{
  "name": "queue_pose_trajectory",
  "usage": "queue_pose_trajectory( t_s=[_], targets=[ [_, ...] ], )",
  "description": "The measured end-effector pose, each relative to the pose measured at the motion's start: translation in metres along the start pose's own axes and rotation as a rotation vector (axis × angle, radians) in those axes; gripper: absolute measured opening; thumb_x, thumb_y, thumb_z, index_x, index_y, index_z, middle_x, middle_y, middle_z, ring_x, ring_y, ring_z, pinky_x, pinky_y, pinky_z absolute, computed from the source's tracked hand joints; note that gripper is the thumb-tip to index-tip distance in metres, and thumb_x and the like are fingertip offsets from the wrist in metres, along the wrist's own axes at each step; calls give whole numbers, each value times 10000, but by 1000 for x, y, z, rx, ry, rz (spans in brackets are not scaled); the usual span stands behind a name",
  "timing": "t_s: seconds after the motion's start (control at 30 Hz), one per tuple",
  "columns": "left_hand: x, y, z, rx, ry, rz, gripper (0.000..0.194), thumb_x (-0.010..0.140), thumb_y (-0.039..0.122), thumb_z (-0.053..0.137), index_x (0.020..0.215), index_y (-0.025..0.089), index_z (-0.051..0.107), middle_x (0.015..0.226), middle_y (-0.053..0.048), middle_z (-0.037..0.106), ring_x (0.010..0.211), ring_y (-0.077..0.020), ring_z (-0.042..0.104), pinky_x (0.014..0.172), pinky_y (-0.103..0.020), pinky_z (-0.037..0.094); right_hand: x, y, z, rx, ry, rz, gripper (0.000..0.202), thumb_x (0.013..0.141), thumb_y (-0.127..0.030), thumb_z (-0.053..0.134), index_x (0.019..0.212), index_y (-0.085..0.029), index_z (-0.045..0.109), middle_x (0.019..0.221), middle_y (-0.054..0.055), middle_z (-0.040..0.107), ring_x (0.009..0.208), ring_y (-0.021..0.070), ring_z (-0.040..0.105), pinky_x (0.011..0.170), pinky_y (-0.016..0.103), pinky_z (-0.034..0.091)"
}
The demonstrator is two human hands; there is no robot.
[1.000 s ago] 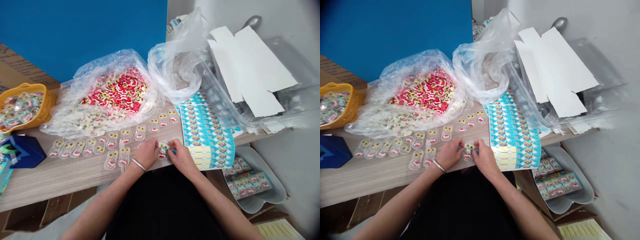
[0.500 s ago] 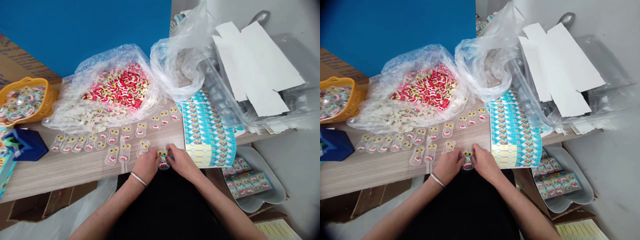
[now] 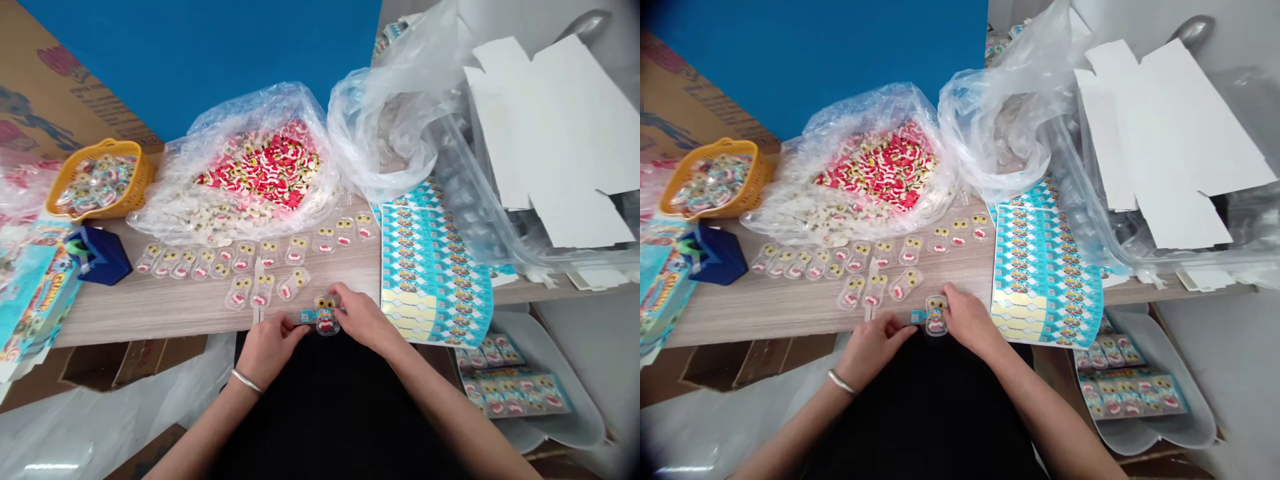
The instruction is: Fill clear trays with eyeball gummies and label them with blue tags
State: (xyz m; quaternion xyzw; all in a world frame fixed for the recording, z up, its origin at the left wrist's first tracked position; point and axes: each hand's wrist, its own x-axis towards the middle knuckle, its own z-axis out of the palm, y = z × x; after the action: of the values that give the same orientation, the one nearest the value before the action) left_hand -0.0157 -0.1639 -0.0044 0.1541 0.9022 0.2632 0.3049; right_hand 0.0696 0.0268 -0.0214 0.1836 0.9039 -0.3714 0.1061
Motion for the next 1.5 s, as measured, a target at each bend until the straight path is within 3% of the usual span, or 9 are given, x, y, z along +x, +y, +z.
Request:
queue_pose_trajectory(
  t_s=[0.13, 0.27, 0.5, 0.7, 0.83, 0.93, 1.13, 1.33, 1.5],
  targets=[
    [-11, -6, 19, -651, -276, -268, 386, 667, 493, 782, 853, 167, 693, 821, -78, 745, 755, -214, 691, 684, -300, 505, 2, -1, 0, 16, -16, -2, 317, 832, -114, 558, 1130, -224, 560, 830, 23, 696, 778, 201, 653, 650, 258, 365],
    [-12, 4, 41, -1128, -287, -445, 432, 630, 443, 843, 892, 127, 708, 938, -134, 755, 820, -204, 715, 778, -314, 554, 2, -5, 1, 25, -21, 10, 315, 816, -111, 562, 1114, -209, 564, 794, 20, 682, 743, 196, 639, 638, 258, 362],
    [-17, 2, 44, -1110, -151, -452, 400, 636, 412, 849, 836, 102, 693, 742, -74, 732, 538, -115, 640, 591, -248, 551, -2, -9, 7, 163, -65, -54, 243, 783, -132, 616, 1020, -187, 613, 740, 3, 670, 686, 165, 620, 630, 255, 393],
    [-16, 14, 18, -1137, -24, -305, 390, 618, 428, 852, 809, 129, 692, 700, -27, 714, 565, -106, 630, 565, -222, 538, -10, -1, 2, 672, 38, 111, 418, 815, -372, 639, 1198, -220, 569, 989, 44, 707, 402, 73, 499, 432, 244, 380],
    [-8, 31, 0, -1133, 3, -173, 365, 597, 402, 867, 795, 141, 705, 737, -17, 717, 641, -130, 642, 569, -237, 550, -11, -6, -11, 957, 80, 51, 292, 776, -442, 695, 905, -185, 643, 707, -23, 633, 394, 45, 388, 383, 200, 271],
    [-3, 41, -6, -1157, -59, -91, 327, 627, 379, 856, 804, 137, 724, 753, -22, 718, 652, -129, 633, 570, -241, 553, -9, -11, -17, 1125, 94, 15, 331, 758, -471, 734, 703, -171, 608, 501, -79, 457, 399, 36, 306, 380, 184, 190],
    [4, 57, -1, -1283, -310, -7, 240, 689, 322, 830, 810, 133, 745, 758, -40, 722, 615, -111, 618, 561, -229, 536, -11, -14, -15, 1533, -63, -14, 368, 700, -441, 822, 746, -166, 584, 555, -61, 531, 383, 9, 271, 371, 174, 93],
    [1, 70, 5, -1296, -532, 69, 219, 747, 337, 785, 772, 126, 730, 631, -24, 666, 543, -99, 595, 568, -226, 510, -12, -12, -8, 1645, -214, -61, 389, 714, -463, 815, 813, -171, 578, 535, -74, 495, 383, 9, 236, 358, 162, 108],
    [3, 65, 10, -1323, -470, -8, 233, 732, 339, 796, 796, 134, 708, 668, -15, 674, 556, -99, 599, 570, -232, 511, -3, -10, -4, 1559, -229, 19, 401, 708, -483, 807, 846, -193, 568, 543, -84, 491, 391, 20, 256, 370, 163, 117]
  ],
)
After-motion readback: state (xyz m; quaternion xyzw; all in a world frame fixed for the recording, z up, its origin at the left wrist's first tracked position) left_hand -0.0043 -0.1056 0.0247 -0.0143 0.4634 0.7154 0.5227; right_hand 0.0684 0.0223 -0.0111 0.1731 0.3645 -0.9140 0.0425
